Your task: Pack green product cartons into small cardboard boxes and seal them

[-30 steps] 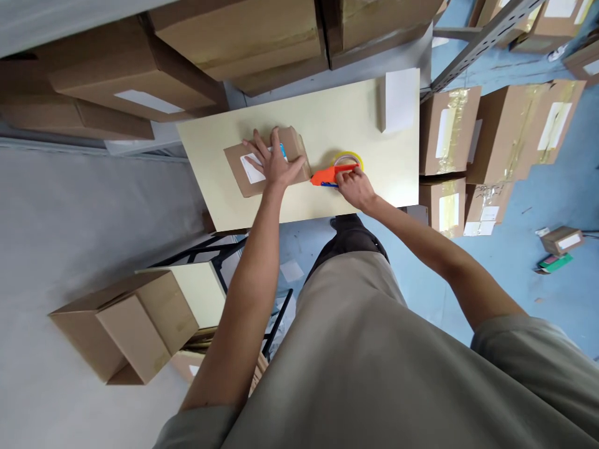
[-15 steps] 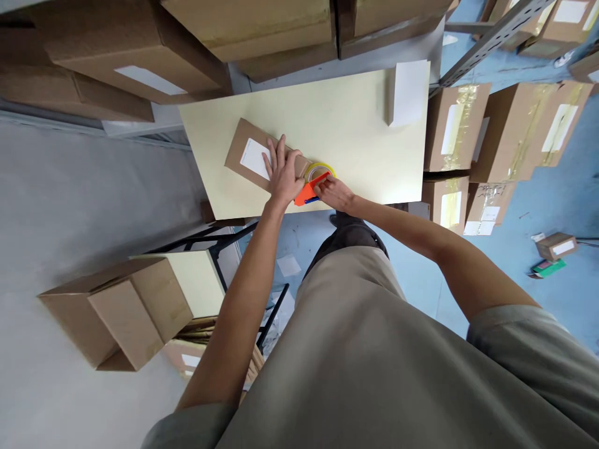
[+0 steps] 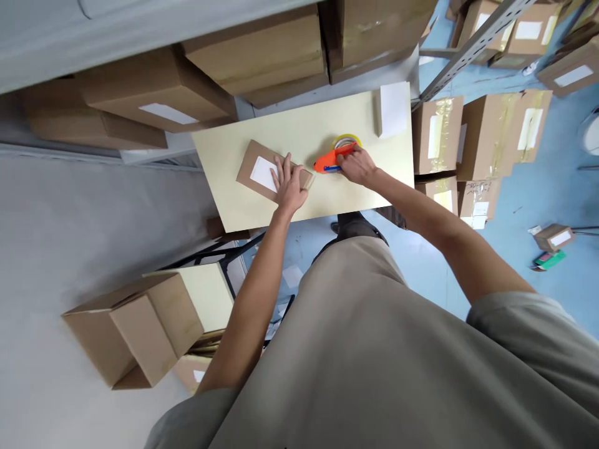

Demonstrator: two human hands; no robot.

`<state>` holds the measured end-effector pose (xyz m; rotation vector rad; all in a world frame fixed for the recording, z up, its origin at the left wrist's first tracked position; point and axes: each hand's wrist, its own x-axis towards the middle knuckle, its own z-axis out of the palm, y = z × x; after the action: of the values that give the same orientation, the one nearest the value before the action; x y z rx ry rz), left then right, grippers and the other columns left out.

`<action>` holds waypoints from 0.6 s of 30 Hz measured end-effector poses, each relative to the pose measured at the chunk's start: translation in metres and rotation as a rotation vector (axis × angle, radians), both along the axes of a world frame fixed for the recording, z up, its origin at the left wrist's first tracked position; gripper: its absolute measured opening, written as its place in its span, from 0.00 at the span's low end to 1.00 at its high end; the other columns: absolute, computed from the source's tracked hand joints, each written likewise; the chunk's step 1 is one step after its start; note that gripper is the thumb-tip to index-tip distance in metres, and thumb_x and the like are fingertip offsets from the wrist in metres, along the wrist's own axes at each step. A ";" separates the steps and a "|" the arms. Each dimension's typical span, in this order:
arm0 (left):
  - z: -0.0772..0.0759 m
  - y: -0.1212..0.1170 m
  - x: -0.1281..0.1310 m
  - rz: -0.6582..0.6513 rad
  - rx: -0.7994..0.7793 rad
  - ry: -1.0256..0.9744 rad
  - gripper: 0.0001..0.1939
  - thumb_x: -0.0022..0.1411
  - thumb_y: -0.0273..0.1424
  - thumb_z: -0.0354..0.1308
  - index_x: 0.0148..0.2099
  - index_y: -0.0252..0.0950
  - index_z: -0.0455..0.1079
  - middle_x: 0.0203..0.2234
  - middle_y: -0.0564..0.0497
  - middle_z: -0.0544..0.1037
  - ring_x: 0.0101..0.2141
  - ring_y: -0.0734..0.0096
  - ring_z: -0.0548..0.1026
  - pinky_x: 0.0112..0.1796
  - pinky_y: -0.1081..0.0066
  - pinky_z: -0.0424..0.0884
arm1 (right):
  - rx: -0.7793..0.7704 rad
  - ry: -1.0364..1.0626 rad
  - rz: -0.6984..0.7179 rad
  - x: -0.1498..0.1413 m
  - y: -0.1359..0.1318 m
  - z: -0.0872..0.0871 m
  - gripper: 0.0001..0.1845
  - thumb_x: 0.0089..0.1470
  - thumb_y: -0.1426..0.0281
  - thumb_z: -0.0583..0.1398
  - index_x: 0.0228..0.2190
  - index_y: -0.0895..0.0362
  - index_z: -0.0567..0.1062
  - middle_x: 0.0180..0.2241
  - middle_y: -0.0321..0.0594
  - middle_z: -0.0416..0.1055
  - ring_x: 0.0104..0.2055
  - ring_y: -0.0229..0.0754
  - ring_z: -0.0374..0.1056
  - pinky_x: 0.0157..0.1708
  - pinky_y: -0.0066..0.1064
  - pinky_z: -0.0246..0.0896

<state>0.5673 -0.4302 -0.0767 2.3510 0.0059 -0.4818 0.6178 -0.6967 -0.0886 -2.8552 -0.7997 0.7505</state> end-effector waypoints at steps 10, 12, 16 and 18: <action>0.008 0.002 -0.002 -0.153 0.210 0.002 0.35 0.57 0.24 0.65 0.68 0.43 0.72 0.86 0.44 0.45 0.84 0.44 0.29 0.79 0.37 0.25 | -0.050 0.095 -0.213 0.006 0.051 0.051 0.21 0.74 0.67 0.59 0.55 0.70 0.83 0.56 0.71 0.83 0.60 0.63 0.80 0.63 0.51 0.67; 0.017 0.002 -0.005 -0.173 0.196 -0.005 0.34 0.58 0.24 0.66 0.67 0.42 0.73 0.85 0.42 0.48 0.84 0.41 0.33 0.79 0.36 0.29 | -0.047 0.058 -0.232 0.011 0.058 0.067 0.21 0.74 0.66 0.60 0.55 0.69 0.83 0.54 0.71 0.83 0.59 0.63 0.81 0.61 0.49 0.70; 0.048 -0.011 -0.004 0.021 0.131 -0.196 0.40 0.61 0.33 0.72 0.73 0.37 0.68 0.81 0.30 0.55 0.82 0.30 0.45 0.76 0.29 0.47 | 0.004 -0.013 -0.266 0.021 0.069 0.116 0.26 0.77 0.57 0.58 0.57 0.67 0.82 0.55 0.65 0.84 0.58 0.59 0.82 0.59 0.41 0.72; 0.070 -0.023 0.003 0.140 0.103 -0.434 0.37 0.63 0.37 0.74 0.71 0.39 0.71 0.75 0.30 0.66 0.79 0.34 0.56 0.76 0.35 0.53 | 0.093 -0.021 -0.349 0.027 0.075 0.149 0.28 0.78 0.53 0.56 0.59 0.64 0.80 0.57 0.63 0.83 0.59 0.59 0.81 0.57 0.39 0.72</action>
<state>0.5706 -0.4531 -0.0067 2.4896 -0.0074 0.1040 0.6452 -0.6221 0.0602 -2.8088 -0.3124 0.6185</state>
